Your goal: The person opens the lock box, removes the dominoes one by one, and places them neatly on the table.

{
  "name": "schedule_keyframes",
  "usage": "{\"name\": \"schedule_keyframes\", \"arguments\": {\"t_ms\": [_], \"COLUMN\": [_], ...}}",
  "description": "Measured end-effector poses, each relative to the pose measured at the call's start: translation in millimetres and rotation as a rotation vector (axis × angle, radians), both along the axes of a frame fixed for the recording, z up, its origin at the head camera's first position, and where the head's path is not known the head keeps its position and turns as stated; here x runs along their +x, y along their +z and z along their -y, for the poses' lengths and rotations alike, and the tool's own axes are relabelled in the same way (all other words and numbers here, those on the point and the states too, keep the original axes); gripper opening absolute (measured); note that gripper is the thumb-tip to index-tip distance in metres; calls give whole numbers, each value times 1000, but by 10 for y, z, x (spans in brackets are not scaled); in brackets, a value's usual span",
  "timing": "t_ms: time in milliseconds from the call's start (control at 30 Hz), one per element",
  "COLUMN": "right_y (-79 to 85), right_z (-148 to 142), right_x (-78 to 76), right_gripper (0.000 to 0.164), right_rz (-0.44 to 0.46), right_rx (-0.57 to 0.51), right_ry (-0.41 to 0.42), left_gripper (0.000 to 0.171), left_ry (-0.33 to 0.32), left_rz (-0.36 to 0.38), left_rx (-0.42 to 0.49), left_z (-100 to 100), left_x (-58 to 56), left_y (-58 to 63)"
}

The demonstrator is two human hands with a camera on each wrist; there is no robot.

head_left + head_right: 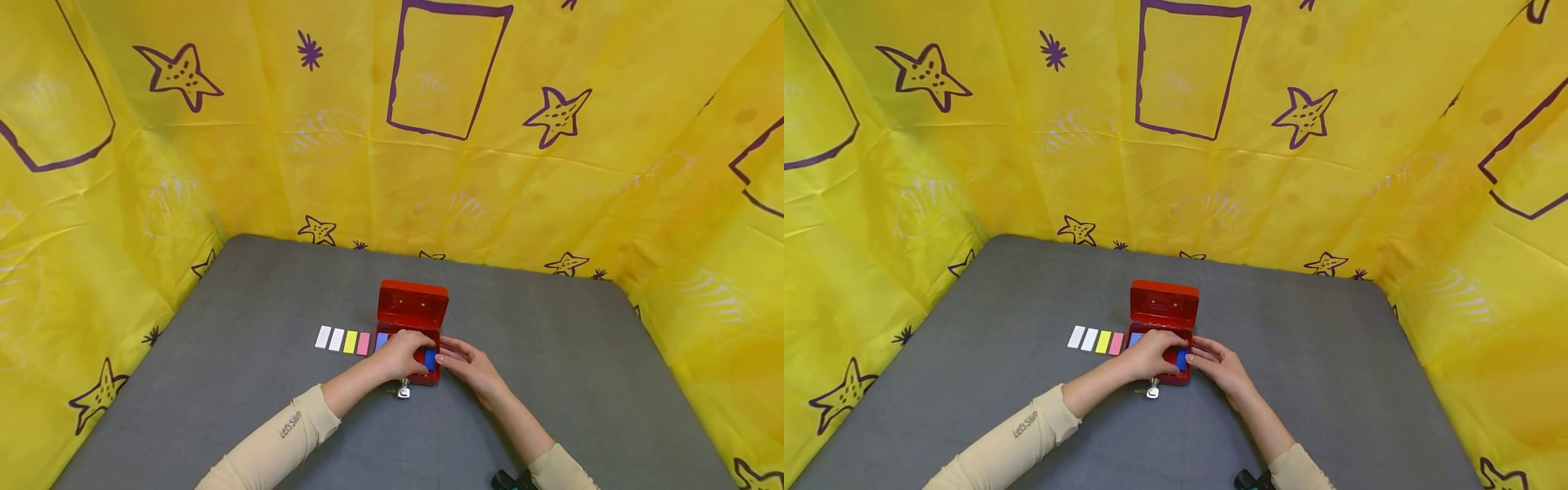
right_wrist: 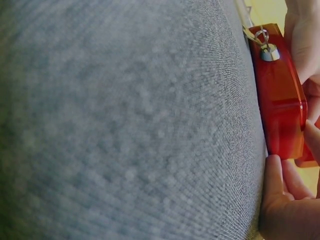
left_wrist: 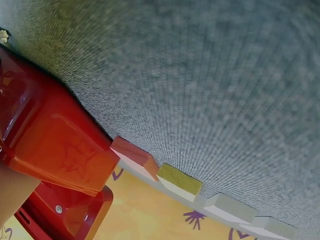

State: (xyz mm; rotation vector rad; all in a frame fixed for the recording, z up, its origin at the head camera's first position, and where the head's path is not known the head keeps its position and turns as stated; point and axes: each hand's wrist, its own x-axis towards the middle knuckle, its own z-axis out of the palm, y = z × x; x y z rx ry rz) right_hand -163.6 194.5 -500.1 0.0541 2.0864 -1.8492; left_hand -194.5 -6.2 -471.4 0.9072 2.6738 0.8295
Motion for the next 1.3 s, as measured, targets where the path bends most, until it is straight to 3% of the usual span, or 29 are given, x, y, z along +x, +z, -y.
{"name": "schedule_keyframes", "arguments": {"t_ms": [567, 800, 1300], "right_y": [-7, -39, -23], "right_z": [4, 4, 4], "right_x": [16, -8, 4], "right_gripper": [57, 57, 58], "right_rz": [-9, -9, -8], "right_rx": [8, -24, -22], "right_ry": [-3, -8, -4], "left_gripper": [46, 42, 41], "left_ry": [-12, -3, 96], "left_rz": [-17, -20, 213], "left_rx": [47, 142, 392], "left_z": [39, 87, 232], "left_x": [7, 24, 45], "left_y": [-44, -11, 15]}}
